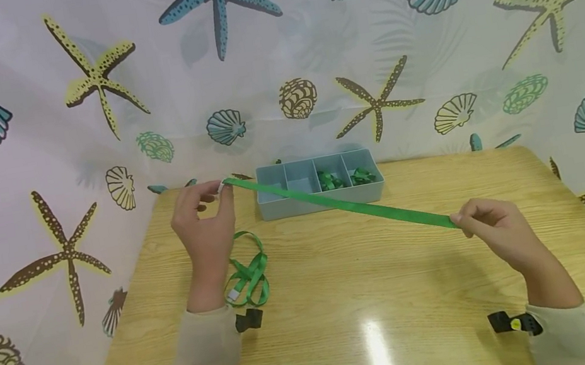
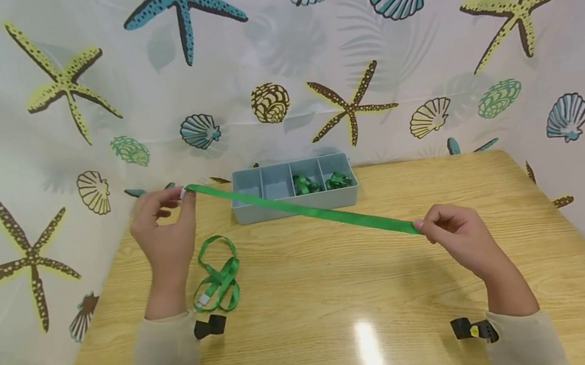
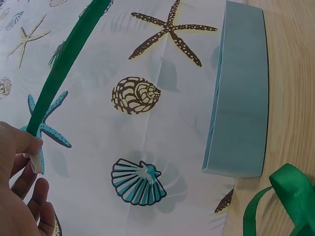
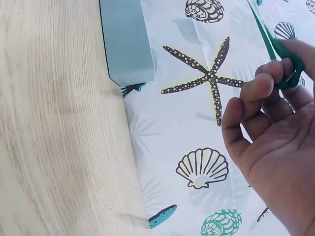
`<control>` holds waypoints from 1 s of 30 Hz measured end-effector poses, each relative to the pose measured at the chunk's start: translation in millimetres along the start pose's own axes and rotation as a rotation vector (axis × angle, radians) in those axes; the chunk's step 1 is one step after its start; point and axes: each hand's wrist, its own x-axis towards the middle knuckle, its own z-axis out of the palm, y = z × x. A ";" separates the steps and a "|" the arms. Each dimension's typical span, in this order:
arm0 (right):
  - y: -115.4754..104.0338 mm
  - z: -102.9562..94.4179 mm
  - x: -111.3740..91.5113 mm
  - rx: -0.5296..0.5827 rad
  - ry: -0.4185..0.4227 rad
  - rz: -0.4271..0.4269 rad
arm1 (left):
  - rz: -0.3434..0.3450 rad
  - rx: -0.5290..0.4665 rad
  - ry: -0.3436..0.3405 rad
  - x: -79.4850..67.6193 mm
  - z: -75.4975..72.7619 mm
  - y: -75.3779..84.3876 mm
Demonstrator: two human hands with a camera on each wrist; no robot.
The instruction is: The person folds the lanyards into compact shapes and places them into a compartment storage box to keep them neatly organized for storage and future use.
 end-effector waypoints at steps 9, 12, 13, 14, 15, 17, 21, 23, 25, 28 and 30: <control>1.2 -0.8 -0.6 -0.058 0.002 0.044 | -0.009 0.005 0.004 -0.6 0.3 1.0; 1.4 -0.6 -1.3 -0.071 -0.001 0.045 | -0.015 0.008 0.002 0.2 -0.8 3.1; 1.4 -0.6 -1.6 -0.077 0.002 0.048 | -0.017 0.012 0.001 0.4 -0.9 3.9; 1.5 -0.5 -2.0 -0.079 0.008 0.050 | -0.020 0.011 0.001 0.3 -0.8 4.5; 1.6 -0.4 -2.3 -0.084 0.013 0.053 | -0.024 0.010 0.001 0.3 -0.6 4.5; 2.1 0.2 -2.2 -0.090 0.018 0.055 | -0.028 0.015 0.002 -0.2 -0.5 4.1; 2.5 1.2 -1.4 -0.107 0.012 0.047 | -0.025 0.016 0.000 -0.4 -1.2 2.5; 2.3 1.4 -0.5 -0.121 0.006 0.047 | -0.022 0.017 0.002 0.4 -1.9 2.5; 1.7 1.8 0.4 -0.153 0.001 0.052 | -0.020 0.015 0.008 1.3 -2.2 2.6; 1.0 2.5 1.9 -0.196 -0.007 0.062 | -0.019 0.014 0.010 2.7 -2.8 2.8; 1.1 2.9 2.8 -0.223 -0.012 0.066 | -0.017 0.007 0.014 3.3 -2.6 3.5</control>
